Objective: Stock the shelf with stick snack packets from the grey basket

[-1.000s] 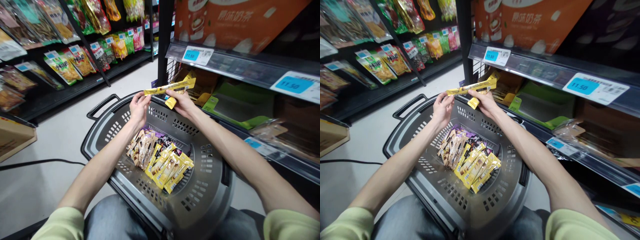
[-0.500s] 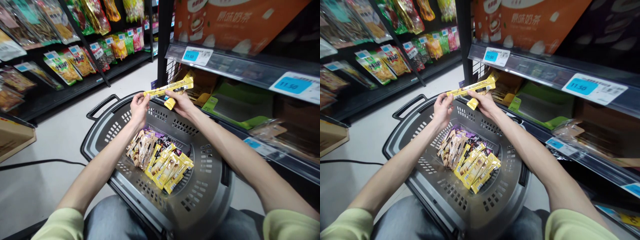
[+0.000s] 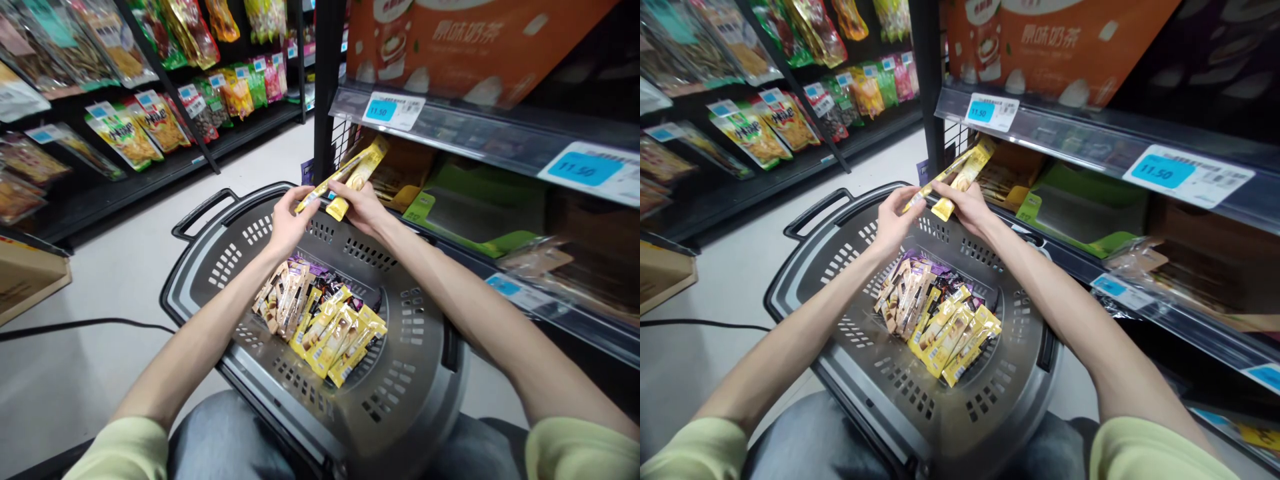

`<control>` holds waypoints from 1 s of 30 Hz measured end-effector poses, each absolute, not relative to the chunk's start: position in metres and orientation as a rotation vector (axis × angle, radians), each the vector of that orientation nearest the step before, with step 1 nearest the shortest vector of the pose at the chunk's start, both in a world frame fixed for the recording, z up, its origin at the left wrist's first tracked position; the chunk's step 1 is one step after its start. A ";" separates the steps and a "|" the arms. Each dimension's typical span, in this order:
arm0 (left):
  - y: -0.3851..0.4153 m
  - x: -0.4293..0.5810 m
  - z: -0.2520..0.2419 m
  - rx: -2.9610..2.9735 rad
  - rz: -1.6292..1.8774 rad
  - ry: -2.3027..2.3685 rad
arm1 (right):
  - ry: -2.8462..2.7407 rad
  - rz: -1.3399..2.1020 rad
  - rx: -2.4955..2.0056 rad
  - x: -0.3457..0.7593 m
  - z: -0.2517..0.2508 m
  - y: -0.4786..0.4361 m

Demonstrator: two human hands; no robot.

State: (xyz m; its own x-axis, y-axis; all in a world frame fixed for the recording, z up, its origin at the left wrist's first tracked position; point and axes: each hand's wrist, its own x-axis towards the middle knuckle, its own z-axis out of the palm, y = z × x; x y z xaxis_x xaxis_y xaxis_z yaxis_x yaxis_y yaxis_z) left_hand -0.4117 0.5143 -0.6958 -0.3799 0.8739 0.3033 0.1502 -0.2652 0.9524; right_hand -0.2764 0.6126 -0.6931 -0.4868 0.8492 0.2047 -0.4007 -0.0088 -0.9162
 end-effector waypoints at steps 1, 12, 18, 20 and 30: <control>0.514 -0.412 -0.695 1.198 1.675 1.418 | -1.319 1.652 -0.520 -0.277 -0.693 0.612; 0.511 -0.405 -0.696 0.991 1.505 1.259 | -1.400 1.602 -0.598 -0.278 -0.694 0.613; 0.509 -0.404 -0.696 0.994 1.494 1.278 | -1.431 1.592 -0.594 -0.277 -0.699 0.615; 0.509 -0.404 -0.696 0.991 1.490 1.292 | -1.448 1.595 -0.585 -0.277 -0.700 0.616; 0.507 -0.404 -0.694 1.008 1.446 1.288 | -1.442 1.622 -0.574 -0.278 -0.697 0.615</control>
